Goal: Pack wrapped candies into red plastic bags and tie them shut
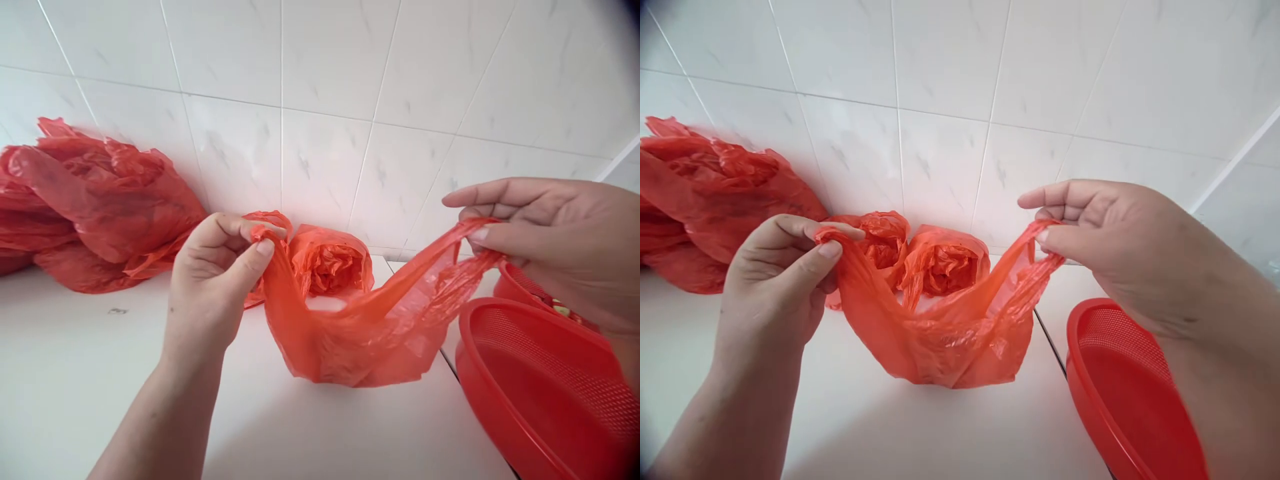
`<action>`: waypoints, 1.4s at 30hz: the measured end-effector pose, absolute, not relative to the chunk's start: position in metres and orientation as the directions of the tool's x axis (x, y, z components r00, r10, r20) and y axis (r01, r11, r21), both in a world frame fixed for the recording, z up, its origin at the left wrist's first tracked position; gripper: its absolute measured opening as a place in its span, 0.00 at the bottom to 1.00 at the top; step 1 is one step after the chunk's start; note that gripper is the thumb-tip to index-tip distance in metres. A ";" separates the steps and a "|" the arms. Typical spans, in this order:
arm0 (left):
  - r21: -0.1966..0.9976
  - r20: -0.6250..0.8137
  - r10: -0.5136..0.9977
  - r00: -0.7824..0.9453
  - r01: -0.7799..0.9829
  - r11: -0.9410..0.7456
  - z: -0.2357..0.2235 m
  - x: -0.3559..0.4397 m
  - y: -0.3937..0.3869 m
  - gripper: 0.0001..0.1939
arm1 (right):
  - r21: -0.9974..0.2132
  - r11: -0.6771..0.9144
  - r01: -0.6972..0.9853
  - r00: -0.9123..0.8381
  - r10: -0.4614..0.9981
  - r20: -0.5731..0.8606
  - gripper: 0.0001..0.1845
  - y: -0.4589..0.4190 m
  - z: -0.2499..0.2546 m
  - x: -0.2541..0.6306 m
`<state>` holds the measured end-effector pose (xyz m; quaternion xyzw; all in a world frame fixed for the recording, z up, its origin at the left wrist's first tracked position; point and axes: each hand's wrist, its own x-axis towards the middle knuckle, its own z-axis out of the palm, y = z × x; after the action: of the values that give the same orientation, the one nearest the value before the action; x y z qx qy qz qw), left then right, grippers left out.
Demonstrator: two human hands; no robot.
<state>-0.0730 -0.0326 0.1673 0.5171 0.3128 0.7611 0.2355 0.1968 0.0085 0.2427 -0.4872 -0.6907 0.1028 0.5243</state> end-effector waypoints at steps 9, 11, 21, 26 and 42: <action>0.813 0.568 0.784 -0.249 0.027 -0.581 0.159 -0.069 -0.044 0.08 | -0.937 0.325 -0.129 -0.091 0.937 0.338 0.11 0.006 0.173 0.134; 0.821 0.553 0.799 -0.237 -0.012 -0.571 0.157 -0.067 -0.041 0.10 | -0.939 0.057 -0.339 -0.288 0.944 0.161 0.14 0.010 0.155 0.131; 0.869 0.495 0.862 0.107 -0.088 -0.488 0.143 -0.048 -0.038 0.16 | -0.999 0.014 0.032 -0.695 0.719 -0.013 0.21 0.007 0.144 0.115; 0.626 0.660 0.735 0.159 0.425 -0.654 0.135 -0.043 -0.030 0.20 | -0.998 0.016 0.059 -0.533 0.846 -0.017 0.15 0.020 0.133 0.116; 0.821 0.347 0.937 0.032 0.473 -0.320 0.119 -0.032 -0.009 0.06 | -0.989 0.147 0.034 -0.627 0.773 0.093 0.11 0.036 0.122 0.141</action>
<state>-0.0324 -0.0089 0.1192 0.6718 0.5248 0.4569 0.2539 0.1407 0.0360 0.1223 -0.2934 -0.6880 0.5834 0.3165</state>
